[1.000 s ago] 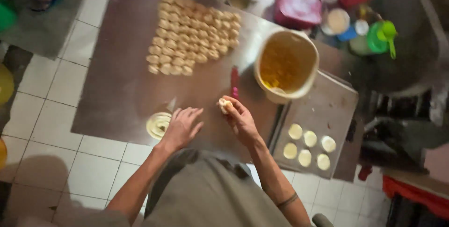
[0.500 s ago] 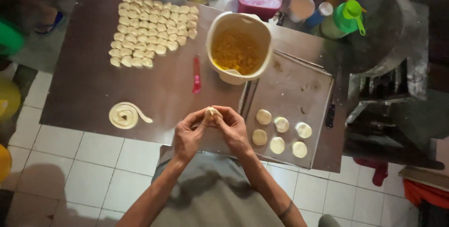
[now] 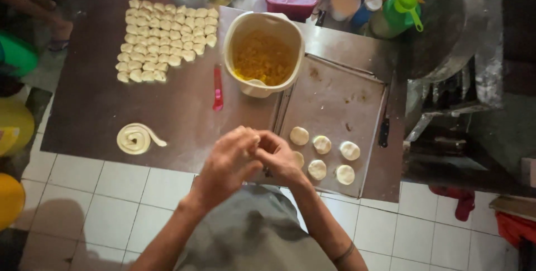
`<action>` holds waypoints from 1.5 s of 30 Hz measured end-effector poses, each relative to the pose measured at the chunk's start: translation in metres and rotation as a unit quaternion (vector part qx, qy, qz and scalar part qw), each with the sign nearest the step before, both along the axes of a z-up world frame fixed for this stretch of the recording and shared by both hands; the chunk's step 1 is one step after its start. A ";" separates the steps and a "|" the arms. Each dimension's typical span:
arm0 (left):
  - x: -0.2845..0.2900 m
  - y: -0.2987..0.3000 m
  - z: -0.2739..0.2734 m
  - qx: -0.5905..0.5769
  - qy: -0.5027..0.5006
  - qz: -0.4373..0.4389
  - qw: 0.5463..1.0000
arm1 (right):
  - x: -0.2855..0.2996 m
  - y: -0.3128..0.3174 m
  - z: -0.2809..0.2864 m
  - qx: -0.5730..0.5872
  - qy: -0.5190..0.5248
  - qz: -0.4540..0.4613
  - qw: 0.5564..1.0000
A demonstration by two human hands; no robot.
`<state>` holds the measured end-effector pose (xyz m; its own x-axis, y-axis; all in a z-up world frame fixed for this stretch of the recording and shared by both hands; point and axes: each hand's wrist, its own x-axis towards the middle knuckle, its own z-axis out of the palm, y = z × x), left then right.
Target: Filling dough portions with yellow paste and arranging them on a baking sheet
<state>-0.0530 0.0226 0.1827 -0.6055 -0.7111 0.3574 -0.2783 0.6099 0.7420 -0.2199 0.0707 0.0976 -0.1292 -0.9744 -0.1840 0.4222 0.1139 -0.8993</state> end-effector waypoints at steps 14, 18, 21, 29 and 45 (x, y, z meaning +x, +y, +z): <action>0.002 -0.065 -0.019 0.199 0.237 0.007 0.951 | 0.056 -0.039 -0.002 0.089 -0.432 0.075 0.894; 0.009 -0.108 -0.041 0.269 0.231 -0.020 0.935 | 0.068 -0.081 -0.014 0.089 -0.419 0.035 0.903; 0.004 -0.139 -0.057 0.315 0.254 -0.021 0.914 | 0.058 -0.110 -0.022 0.115 -0.348 -0.037 0.929; 0.042 -0.217 -0.104 0.345 0.147 -0.029 0.927 | -0.105 -0.230 -0.065 0.109 0.558 0.006 0.823; 0.100 -0.225 -0.122 0.334 0.090 0.014 0.938 | -0.140 -0.287 -0.074 0.046 0.791 0.388 0.471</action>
